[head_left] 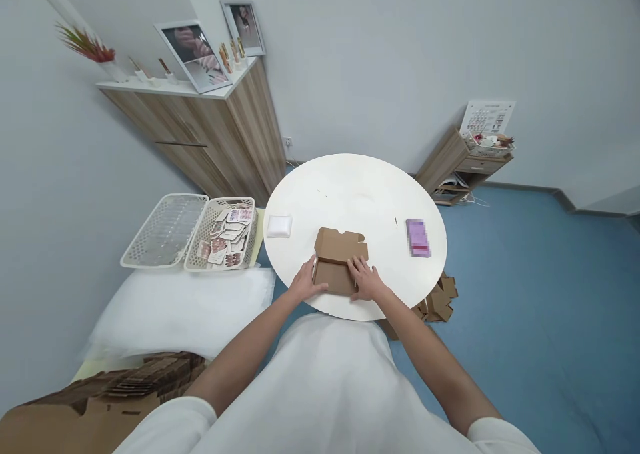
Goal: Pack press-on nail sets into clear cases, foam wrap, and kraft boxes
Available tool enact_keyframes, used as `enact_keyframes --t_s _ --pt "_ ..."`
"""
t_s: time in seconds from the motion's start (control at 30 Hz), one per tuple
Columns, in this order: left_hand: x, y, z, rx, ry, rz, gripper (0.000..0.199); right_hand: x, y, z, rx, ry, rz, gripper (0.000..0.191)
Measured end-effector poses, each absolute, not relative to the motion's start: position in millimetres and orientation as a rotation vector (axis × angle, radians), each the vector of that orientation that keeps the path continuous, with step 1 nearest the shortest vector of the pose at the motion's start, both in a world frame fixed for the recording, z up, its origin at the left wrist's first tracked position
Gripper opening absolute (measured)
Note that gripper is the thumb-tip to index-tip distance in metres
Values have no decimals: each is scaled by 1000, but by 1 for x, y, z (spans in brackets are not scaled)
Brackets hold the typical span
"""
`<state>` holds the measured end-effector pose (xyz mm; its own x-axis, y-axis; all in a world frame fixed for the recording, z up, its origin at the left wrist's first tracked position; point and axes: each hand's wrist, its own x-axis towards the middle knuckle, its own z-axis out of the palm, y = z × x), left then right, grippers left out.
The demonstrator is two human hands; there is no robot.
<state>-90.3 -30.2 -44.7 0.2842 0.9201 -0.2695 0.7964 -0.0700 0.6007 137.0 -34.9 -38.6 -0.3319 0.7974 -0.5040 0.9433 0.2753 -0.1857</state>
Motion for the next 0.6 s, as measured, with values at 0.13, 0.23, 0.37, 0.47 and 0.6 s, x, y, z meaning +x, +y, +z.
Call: enact_keyframes --t_s 0.13,0.23,0.37,0.47,0.6 --pt "-92 -21 -43 1952 1375 104 122 141 -32 -37 1568 2268 -668 120" --pt "-87 -12 -46 1940 1378 97 123 148 -34 -34 1620 2331 -731 120" --pt "-84 -8 -50 1882 1377 152 122 165 -50 -40 2225 2197 -977 98" --pt "-83 -9 -52 1843 1398 162 121 173 -64 -48 2663 1784 -1467 74" --pt "-80 -9 -52 1845 1397 154 122 170 -68 -50 2728 1509 -1969 67"
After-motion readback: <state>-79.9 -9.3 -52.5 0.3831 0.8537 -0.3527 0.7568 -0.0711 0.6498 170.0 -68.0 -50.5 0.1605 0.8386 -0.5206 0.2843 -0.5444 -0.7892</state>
